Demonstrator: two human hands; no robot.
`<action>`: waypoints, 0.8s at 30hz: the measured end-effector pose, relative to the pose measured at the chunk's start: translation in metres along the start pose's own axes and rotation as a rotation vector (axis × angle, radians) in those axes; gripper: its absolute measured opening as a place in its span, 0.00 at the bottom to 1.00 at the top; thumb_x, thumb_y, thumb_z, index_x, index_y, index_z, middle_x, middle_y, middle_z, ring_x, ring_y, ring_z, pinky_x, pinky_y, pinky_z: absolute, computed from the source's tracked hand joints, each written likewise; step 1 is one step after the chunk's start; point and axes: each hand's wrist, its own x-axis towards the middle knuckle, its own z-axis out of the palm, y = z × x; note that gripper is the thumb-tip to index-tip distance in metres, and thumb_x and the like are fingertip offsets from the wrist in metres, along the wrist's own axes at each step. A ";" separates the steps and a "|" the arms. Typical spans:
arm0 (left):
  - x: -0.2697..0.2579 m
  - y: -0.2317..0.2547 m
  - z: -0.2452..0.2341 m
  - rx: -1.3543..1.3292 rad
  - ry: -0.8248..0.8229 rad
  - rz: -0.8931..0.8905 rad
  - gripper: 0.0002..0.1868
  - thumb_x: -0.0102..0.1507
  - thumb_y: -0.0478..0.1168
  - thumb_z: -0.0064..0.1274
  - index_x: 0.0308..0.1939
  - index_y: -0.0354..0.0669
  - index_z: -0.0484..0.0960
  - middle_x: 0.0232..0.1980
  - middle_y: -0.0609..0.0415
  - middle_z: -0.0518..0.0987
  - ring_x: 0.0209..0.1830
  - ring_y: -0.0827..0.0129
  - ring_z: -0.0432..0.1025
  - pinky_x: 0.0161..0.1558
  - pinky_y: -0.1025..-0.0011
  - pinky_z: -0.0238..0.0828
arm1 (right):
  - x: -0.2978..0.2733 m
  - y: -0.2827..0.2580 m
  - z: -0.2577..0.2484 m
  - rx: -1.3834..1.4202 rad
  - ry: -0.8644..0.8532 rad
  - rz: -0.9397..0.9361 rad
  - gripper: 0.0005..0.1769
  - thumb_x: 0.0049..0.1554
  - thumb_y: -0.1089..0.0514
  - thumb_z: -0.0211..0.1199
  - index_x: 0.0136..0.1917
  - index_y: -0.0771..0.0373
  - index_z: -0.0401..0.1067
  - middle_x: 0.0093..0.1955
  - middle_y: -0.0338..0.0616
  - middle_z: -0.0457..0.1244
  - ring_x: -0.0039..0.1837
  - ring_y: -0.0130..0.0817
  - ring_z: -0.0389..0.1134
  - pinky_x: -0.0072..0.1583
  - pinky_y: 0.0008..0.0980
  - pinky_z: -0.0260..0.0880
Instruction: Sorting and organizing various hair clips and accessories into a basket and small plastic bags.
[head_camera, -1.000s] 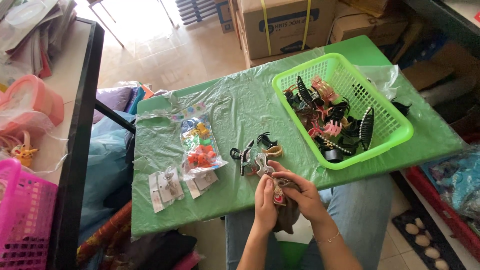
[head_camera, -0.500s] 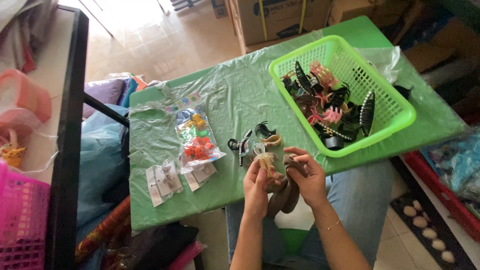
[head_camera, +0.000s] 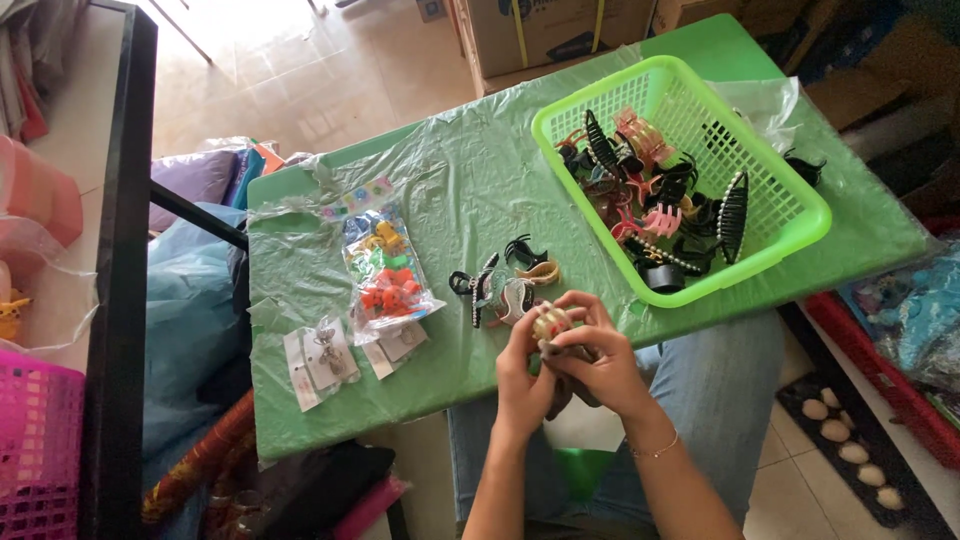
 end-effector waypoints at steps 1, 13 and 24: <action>0.000 0.000 -0.002 0.001 0.000 0.001 0.26 0.62 0.26 0.55 0.64 0.34 0.71 0.53 0.46 0.82 0.54 0.67 0.79 0.54 0.71 0.77 | 0.000 0.001 0.000 0.001 0.000 -0.001 0.15 0.46 0.68 0.76 0.48 0.60 0.79 0.68 0.47 0.57 0.65 0.35 0.64 0.67 0.36 0.67; -0.002 -0.008 -0.014 -0.095 -0.346 -0.038 0.38 0.61 0.25 0.55 0.76 0.37 0.66 0.65 0.47 0.71 0.67 0.61 0.69 0.69 0.67 0.66 | 0.013 -0.030 0.008 0.526 0.109 0.001 0.34 0.56 0.70 0.70 0.68 0.49 0.58 0.78 0.48 0.51 0.65 0.36 0.62 0.62 0.34 0.69; -0.018 -0.053 -0.004 -0.522 -0.236 -0.108 0.34 0.68 0.39 0.58 0.74 0.25 0.67 0.74 0.45 0.70 0.71 0.63 0.66 0.71 0.67 0.60 | -0.001 -0.020 0.012 0.444 0.037 0.181 0.28 0.67 0.62 0.52 0.78 0.73 0.57 0.72 0.63 0.63 0.71 0.46 0.66 0.73 0.44 0.65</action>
